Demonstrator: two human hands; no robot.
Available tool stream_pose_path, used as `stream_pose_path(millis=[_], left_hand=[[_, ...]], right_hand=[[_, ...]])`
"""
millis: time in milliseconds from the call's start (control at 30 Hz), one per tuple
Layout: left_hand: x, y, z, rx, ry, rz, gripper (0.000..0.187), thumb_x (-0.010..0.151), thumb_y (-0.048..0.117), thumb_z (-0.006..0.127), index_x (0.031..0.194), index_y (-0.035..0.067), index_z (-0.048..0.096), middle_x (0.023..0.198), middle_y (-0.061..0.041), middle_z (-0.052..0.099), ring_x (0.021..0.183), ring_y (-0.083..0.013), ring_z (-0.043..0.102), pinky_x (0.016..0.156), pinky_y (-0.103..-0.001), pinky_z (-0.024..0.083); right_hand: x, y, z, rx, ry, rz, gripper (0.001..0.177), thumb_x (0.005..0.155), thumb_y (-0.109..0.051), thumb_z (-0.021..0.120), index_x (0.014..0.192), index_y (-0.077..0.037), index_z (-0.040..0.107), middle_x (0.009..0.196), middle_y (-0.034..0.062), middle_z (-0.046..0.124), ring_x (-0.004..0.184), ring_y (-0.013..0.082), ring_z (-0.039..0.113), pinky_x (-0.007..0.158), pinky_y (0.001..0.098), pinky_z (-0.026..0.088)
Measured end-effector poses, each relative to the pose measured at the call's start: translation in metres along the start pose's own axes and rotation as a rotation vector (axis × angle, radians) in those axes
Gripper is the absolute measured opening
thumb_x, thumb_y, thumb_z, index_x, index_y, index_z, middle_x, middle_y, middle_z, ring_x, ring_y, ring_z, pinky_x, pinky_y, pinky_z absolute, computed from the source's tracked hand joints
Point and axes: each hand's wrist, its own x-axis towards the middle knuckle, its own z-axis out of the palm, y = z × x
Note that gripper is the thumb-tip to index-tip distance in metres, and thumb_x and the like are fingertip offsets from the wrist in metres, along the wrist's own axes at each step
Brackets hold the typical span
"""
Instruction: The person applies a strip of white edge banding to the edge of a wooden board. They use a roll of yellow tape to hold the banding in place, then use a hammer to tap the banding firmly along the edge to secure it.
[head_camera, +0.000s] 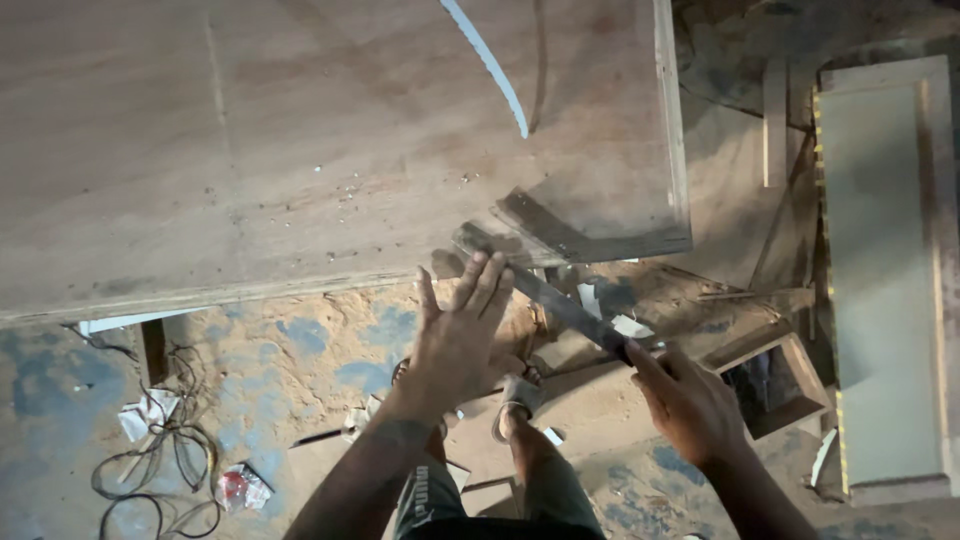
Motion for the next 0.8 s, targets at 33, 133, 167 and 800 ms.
stream_pose_path(millis=[33, 133, 167, 800], left_hand=[[0.005, 0.002, 0.002, 0.011, -0.05, -0.024, 0.117, 0.074, 0.071, 0.074, 0.155, 0.004, 0.024, 0.167, -0.014, 0.012, 0.154, -0.0319, 0.012, 0.112, -0.081, 0.0], [0.039, -0.012, -0.005, 0.015, -0.1, -0.097, 0.123, 0.07, 0.073, 0.075, 0.158, 0.004, 0.023, 0.168, -0.015, 0.011, 0.155, -0.0322, 0.01, 0.114, -0.079, 0.001], [0.049, -0.017, -0.009, 0.01, -0.099, -0.124, 0.126, 0.068, 0.074, 0.074, 0.158, 0.003, 0.022, 0.168, -0.015, 0.011, 0.155, -0.0327, 0.01, 0.114, -0.078, 0.002], [0.232, -0.188, -0.065, -2.058, 0.97, -0.469, 0.08, 0.087, 0.016, 0.076, 0.149, 0.018, 0.025, 0.106, -0.012, 0.067, 0.091, -0.0265, 0.071, 0.069, -0.04, 0.057]], right_hand=[[0.005, 0.004, -0.003, -0.057, -0.156, 0.083, 0.043, 0.101, -0.024, 0.061, 0.144, -0.029, 0.057, 0.084, 0.007, 0.07, 0.056, 0.0204, 0.064, 0.042, 0.0347, 0.049], [0.036, 0.015, -0.003, -0.09, 0.055, -0.03, 0.042, 0.097, -0.022, 0.064, 0.139, -0.027, 0.061, 0.089, 0.0084, 0.071, 0.059, 0.0232, 0.063, 0.044, 0.0368, 0.046], [0.044, 0.018, -0.002, -0.079, 0.237, -0.129, 0.042, 0.093, -0.021, 0.067, 0.135, -0.024, 0.064, 0.093, 0.0095, 0.072, 0.062, 0.0251, 0.063, 0.045, 0.0384, 0.045], [0.009, 0.006, 0.03, 0.205, 0.061, 0.164, 0.05, 0.088, -0.024, 0.072, 0.137, -0.021, 0.063, 0.098, 0.0151, 0.073, 0.058, 0.0261, 0.068, 0.048, 0.0376, 0.053]])
